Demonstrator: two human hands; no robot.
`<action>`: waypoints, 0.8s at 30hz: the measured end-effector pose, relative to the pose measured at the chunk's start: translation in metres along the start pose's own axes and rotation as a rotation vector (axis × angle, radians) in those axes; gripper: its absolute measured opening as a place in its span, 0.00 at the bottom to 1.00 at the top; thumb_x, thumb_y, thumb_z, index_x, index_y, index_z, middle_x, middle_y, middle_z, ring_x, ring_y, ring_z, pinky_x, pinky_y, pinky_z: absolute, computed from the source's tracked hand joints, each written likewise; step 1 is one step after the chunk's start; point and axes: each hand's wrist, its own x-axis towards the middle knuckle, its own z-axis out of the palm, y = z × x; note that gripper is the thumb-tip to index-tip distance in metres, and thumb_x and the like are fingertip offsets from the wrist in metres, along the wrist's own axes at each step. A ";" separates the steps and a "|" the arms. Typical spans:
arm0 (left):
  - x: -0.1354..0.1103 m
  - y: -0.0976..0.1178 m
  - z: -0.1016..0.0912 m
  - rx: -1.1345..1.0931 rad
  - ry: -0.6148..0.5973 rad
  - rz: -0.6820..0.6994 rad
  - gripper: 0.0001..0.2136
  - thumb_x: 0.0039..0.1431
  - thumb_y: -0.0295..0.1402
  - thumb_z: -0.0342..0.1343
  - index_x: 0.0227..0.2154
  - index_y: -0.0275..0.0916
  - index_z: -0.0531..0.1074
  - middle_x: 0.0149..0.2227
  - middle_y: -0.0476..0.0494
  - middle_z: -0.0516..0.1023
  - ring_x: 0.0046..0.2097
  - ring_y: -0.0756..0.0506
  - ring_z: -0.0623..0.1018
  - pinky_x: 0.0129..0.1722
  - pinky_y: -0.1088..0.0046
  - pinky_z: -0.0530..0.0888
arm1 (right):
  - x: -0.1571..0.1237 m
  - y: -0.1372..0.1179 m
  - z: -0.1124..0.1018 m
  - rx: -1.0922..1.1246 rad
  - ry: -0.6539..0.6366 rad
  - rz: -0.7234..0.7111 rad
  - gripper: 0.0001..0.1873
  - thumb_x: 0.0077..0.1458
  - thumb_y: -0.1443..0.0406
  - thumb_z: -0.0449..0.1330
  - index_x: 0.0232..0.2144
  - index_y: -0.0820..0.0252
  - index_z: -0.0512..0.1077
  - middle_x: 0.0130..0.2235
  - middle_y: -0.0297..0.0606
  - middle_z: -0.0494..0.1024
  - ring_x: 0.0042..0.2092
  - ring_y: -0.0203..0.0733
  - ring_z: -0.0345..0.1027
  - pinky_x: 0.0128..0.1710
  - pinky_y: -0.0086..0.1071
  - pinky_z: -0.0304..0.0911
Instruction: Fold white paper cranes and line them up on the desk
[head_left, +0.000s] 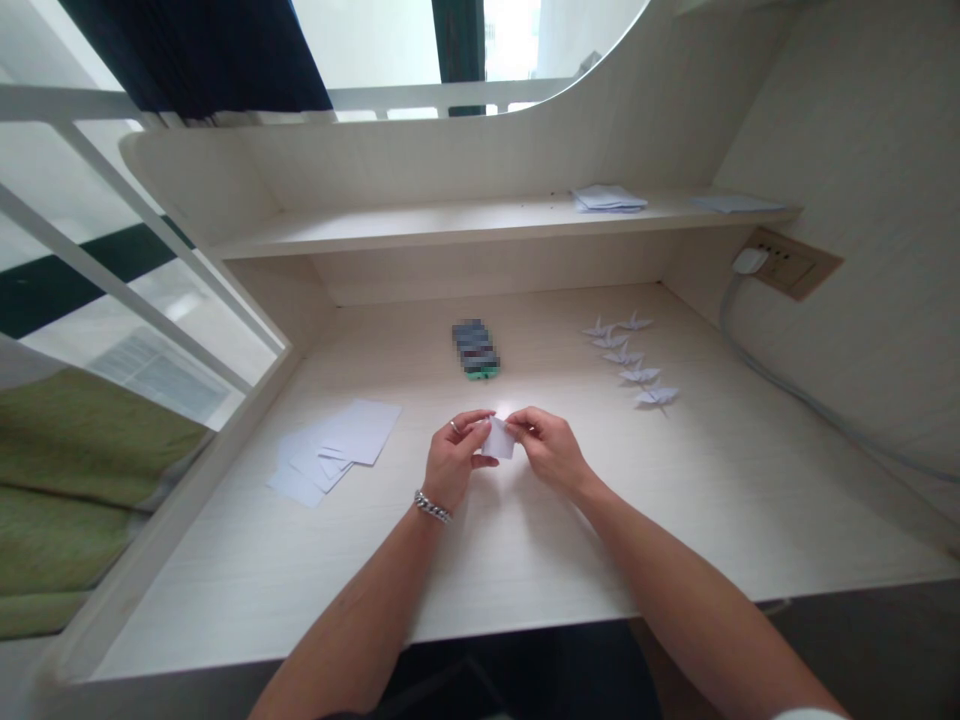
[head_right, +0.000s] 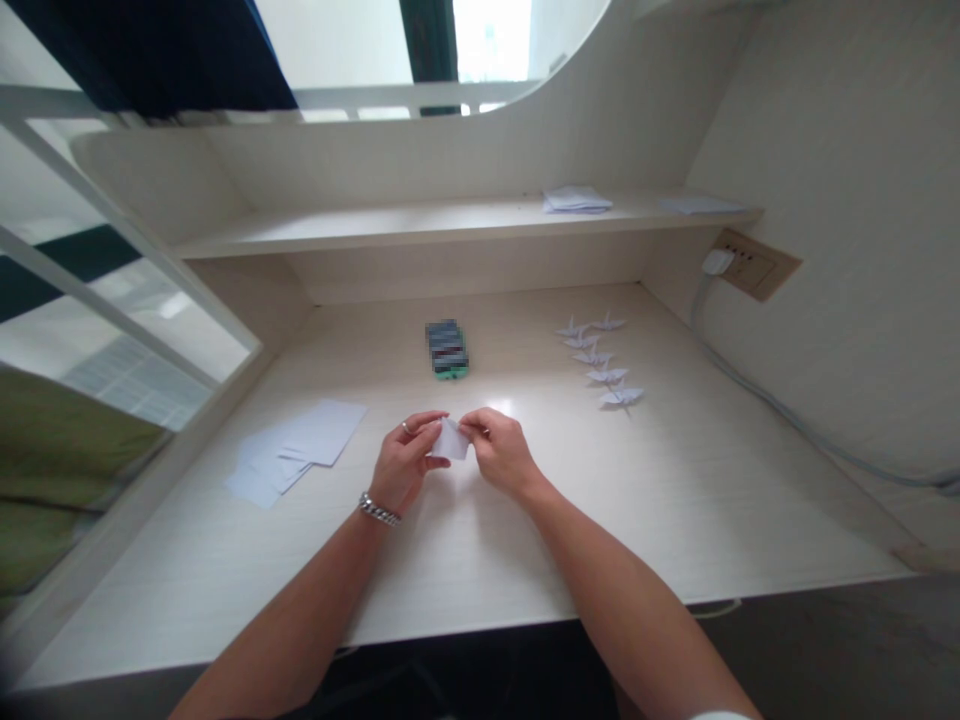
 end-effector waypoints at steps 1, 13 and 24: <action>0.000 0.001 0.000 -0.012 0.008 -0.010 0.18 0.43 0.41 0.66 0.36 0.36 0.77 0.30 0.46 0.76 0.28 0.50 0.76 0.20 0.76 0.76 | 0.000 0.000 -0.001 0.013 -0.010 0.003 0.07 0.55 0.64 0.57 0.29 0.58 0.74 0.30 0.36 0.76 0.32 0.40 0.67 0.33 0.31 0.61; 0.000 0.003 -0.002 -0.037 -0.003 -0.065 0.16 0.43 0.41 0.66 0.34 0.36 0.76 0.25 0.50 0.75 0.25 0.51 0.75 0.22 0.73 0.78 | 0.004 0.007 -0.002 0.215 -0.068 0.060 0.07 0.52 0.63 0.59 0.29 0.59 0.75 0.28 0.35 0.75 0.31 0.38 0.67 0.32 0.31 0.63; 0.001 -0.003 -0.009 0.380 -0.051 0.328 0.14 0.54 0.38 0.60 0.41 0.36 0.76 0.32 0.43 0.80 0.30 0.49 0.78 0.28 0.76 0.75 | 0.004 0.013 -0.003 0.150 -0.053 0.024 0.08 0.51 0.66 0.57 0.32 0.58 0.77 0.32 0.37 0.77 0.32 0.40 0.69 0.33 0.32 0.66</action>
